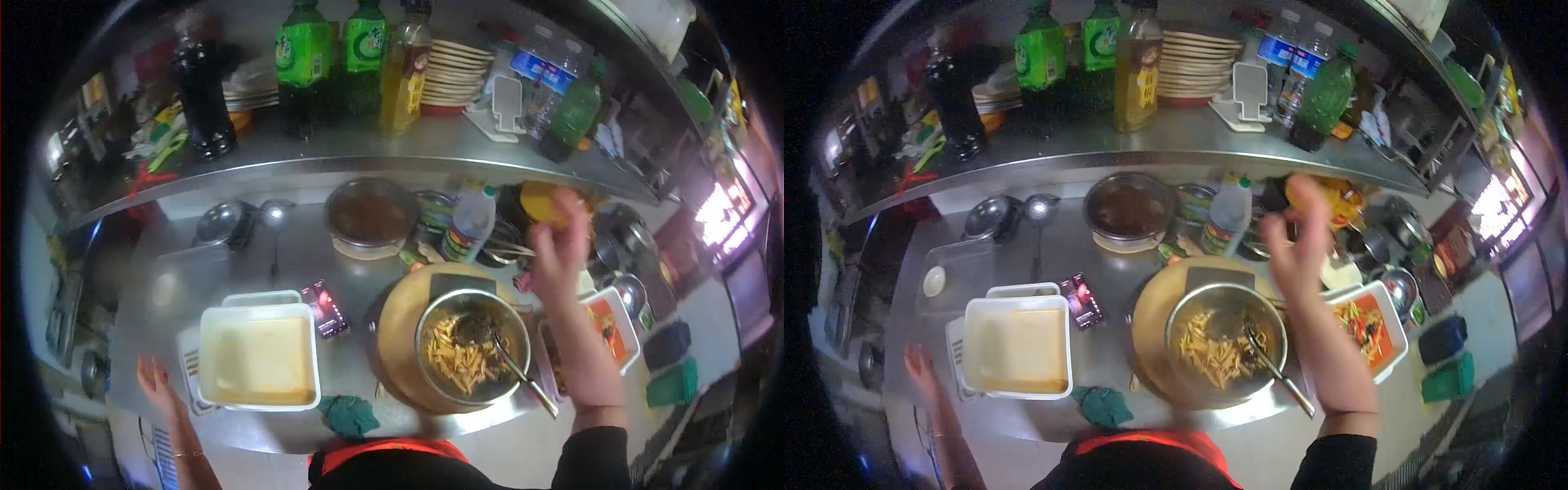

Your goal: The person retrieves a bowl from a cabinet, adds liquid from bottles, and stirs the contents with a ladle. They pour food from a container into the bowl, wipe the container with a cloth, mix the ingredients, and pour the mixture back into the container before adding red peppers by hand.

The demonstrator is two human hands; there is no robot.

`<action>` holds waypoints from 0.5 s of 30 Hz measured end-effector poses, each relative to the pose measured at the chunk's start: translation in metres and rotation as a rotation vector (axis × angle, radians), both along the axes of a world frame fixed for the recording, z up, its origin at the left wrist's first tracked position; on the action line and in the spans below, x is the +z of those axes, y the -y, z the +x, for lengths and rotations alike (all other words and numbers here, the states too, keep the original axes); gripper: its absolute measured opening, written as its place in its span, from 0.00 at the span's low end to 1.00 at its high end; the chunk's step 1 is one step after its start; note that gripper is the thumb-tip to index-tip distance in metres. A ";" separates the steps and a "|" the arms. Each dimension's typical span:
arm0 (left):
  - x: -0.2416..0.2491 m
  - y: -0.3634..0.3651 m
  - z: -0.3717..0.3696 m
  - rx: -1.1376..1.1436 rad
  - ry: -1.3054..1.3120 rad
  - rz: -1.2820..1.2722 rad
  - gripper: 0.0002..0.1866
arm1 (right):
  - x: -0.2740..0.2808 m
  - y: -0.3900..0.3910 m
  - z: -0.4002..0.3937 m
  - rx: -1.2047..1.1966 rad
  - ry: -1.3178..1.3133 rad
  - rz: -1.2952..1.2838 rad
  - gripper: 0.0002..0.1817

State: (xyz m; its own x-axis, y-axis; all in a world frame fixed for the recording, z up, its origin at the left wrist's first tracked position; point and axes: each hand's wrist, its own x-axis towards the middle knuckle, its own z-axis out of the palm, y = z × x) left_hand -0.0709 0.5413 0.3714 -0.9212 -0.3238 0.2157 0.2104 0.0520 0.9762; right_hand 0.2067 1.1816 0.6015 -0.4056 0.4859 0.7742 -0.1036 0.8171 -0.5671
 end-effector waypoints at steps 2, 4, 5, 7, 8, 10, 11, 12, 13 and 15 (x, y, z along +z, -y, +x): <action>0.070 -0.082 0.029 -0.044 -0.193 -0.015 0.28 | 0.047 -0.051 -0.011 -0.190 -0.216 0.153 0.37; 0.130 -0.167 0.044 -0.159 -0.375 -0.079 0.28 | 0.073 -0.120 -0.030 -0.346 -0.246 0.117 0.47; 0.175 -0.223 0.066 -0.227 -0.317 -0.044 0.29 | 0.084 -0.150 -0.042 -0.435 -0.240 0.087 0.52; 0.227 -0.309 0.079 -0.428 -0.559 -0.131 0.36 | 0.101 -0.175 -0.059 -0.442 -0.191 -0.017 0.55; 0.254 -0.350 0.086 -0.508 -0.584 -0.045 0.39 | 0.107 -0.183 -0.065 -0.336 -0.185 -0.062 0.54; 0.292 -0.418 0.083 -0.549 -0.615 -0.022 0.43 | 0.115 -0.193 -0.059 -0.188 -0.073 -0.086 0.47; 0.308 -0.446 0.084 -0.517 -0.567 0.006 0.45 | 0.116 -0.198 -0.056 -0.089 -0.057 -0.106 0.45; 0.319 -0.469 0.076 -0.511 -0.550 0.018 0.47 | 0.116 -0.199 -0.052 0.011 -0.040 -0.133 0.43; 0.326 -0.489 0.067 -0.405 -0.566 -0.013 0.44 | 0.120 -0.189 -0.032 0.043 -0.030 -0.007 0.40; 0.333 -0.513 0.037 -0.238 -0.567 -0.134 0.42 | 0.129 -0.159 0.022 -0.018 0.037 0.434 0.34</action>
